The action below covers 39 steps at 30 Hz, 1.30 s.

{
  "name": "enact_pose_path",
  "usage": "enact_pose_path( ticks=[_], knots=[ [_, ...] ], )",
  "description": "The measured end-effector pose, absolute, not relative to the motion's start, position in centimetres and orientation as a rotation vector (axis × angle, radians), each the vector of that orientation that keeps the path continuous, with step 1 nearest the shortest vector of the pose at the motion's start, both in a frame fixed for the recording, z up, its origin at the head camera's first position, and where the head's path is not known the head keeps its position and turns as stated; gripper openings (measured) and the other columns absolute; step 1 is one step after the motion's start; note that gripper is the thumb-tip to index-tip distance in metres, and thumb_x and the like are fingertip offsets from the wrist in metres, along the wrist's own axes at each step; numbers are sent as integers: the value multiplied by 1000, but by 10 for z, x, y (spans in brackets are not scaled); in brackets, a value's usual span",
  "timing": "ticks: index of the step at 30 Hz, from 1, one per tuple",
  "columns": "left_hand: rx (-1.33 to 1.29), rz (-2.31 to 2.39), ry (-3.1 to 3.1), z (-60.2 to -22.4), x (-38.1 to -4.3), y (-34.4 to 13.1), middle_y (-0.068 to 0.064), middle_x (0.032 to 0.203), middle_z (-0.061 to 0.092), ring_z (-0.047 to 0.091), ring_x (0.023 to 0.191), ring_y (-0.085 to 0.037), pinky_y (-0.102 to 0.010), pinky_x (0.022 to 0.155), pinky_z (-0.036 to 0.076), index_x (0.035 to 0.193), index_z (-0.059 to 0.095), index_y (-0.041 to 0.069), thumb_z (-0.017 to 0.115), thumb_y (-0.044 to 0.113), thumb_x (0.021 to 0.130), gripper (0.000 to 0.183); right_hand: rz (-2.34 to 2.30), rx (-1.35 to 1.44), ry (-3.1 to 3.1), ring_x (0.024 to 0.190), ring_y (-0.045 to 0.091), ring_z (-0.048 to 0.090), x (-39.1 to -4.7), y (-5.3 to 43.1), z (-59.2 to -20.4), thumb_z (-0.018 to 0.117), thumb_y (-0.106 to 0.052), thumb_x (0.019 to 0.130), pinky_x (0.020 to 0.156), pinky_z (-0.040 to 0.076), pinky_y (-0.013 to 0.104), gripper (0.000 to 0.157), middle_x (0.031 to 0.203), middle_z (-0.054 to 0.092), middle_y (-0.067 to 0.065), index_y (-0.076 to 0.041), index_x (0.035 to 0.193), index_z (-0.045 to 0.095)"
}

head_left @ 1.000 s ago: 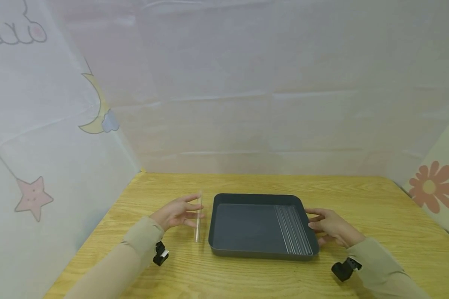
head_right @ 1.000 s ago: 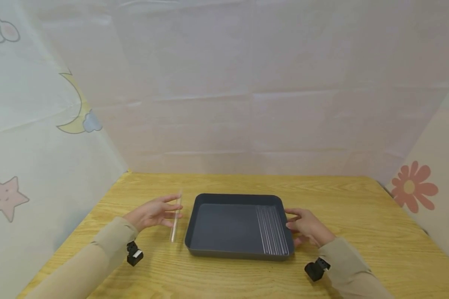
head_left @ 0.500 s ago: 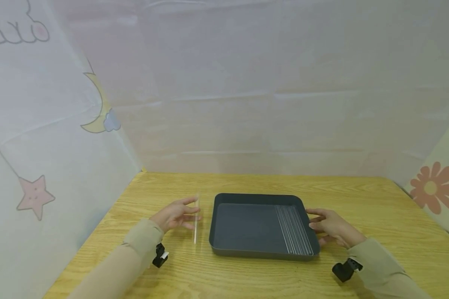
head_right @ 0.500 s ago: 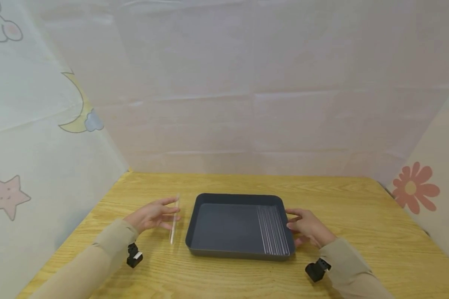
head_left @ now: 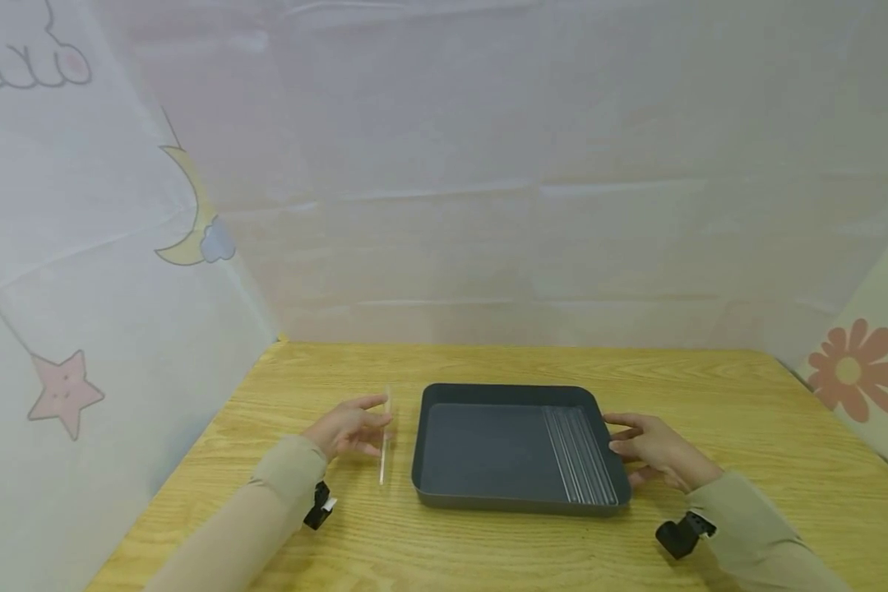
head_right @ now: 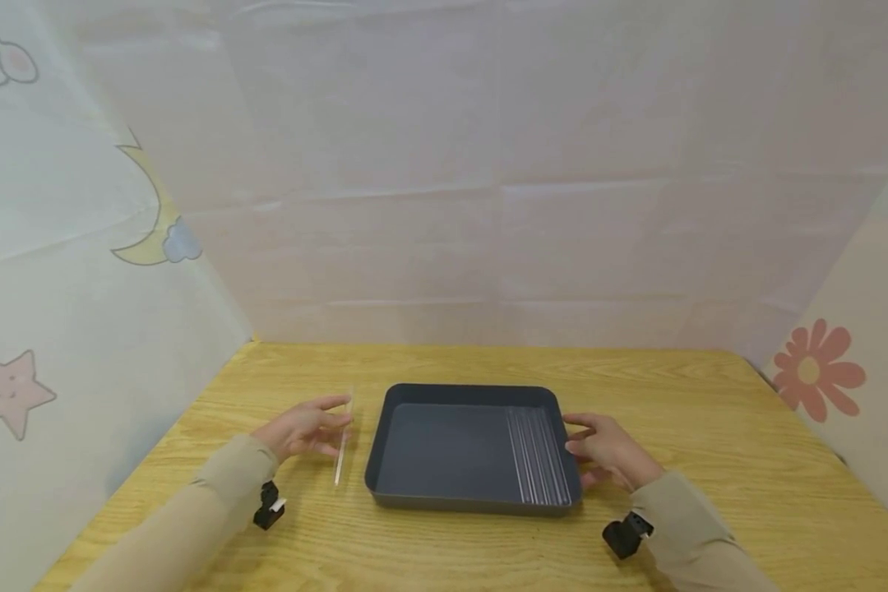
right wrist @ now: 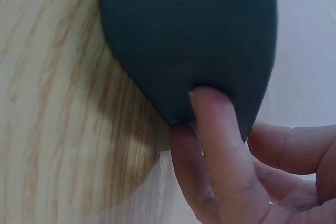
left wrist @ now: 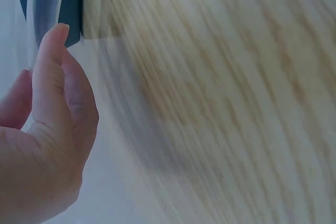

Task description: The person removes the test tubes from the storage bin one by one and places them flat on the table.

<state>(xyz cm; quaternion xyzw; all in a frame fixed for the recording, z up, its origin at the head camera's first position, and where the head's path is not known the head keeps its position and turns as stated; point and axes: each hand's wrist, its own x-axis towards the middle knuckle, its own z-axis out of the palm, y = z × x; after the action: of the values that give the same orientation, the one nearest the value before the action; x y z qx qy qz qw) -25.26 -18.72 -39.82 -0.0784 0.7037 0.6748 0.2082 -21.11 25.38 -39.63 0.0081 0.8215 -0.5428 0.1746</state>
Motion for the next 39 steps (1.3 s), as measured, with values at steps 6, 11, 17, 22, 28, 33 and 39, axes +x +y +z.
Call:
enact_pose_path(
  ticks=[6, 11, 17, 22, 28, 33, 39],
  knots=[
    [-257, 1812, 2037, -403, -257, -189, -20, 114, 60, 64, 77, -19, -29, 58, 58, 151, 33, 2, 57, 2, 97, 58, -1537, 30, 2330, 99, 32, 62, -211, 253, -397, 48, 4, 99, 64, 58, 42, 56, 134, 35, 43, 13, 148, 20],
    [-271, 1815, 2038, -408, -259, -189, -16, 106, 62, 62, 71, -18, -29, 56, 58, 151, 30, 0, 57, 1, 97, 61, -1533, 40, 2331, 98, 31, 62, -212, 253, -397, 47, 4, 99, 63, 58, 42, 56, 135, 35, 42, 12, 148, 21],
    [-300, 1767, 2106, -408, -261, -185, -11, 92, 64, 61, 63, -15, -29, 53, 56, 150, 30, -2, 58, 1, 97, 60, -1533, 43, 2329, 101, 32, 62, -212, 254, -397, 48, 3, 100, 63, 58, 42, 56, 134, 36, 42, 12, 148, 21],
    [-362, 1718, 2177, -408, -265, -181, -8, 79, 65, 59, 55, -13, -27, 50, 54, 148, 33, -5, 59, 0, 95, 59, -1531, 42, 2327, 100, 31, 62, -211, 254, -397, 48, 2, 100, 63, 57, 42, 57, 134, 36, 41, 12, 148, 20],
    [-386, 1646, 2275, -408, -271, -180, -9, 73, 66, 56, 48, -12, -24, 44, 49, 145, 36, -8, 62, -1, 93, 58, -1537, 50, 2314, 93, 26, 63, -211, 254, -396, 48, 0, 101, 63, 57, 41, 58, 136, 35, 41, 10, 150, 19],
    [-371, 1549, 2347, -405, -269, -181, -7, 68, 65, 57, 49, -13, -25, 48, 50, 141, 43, -8, 65, 4, 93, 54, -1527, 40, 2320, 96, 29, 63, -210, 254, -395, 48, 0, 101, 64, 57, 42, 58, 136, 33, 41, 11, 150, 18],
    [-341, 1513, 2375, -403, -266, -181, -9, 79, 69, 51, 45, -9, -21, 44, 45, 138, 46, -9, 65, 3, 93, 50, -1513, 41, 2330, 98, 30, 62, -210, 254, -396, 48, -1, 101, 65, 58, 42, 58, 136, 34, 42, 11, 149, 19]
  ],
)
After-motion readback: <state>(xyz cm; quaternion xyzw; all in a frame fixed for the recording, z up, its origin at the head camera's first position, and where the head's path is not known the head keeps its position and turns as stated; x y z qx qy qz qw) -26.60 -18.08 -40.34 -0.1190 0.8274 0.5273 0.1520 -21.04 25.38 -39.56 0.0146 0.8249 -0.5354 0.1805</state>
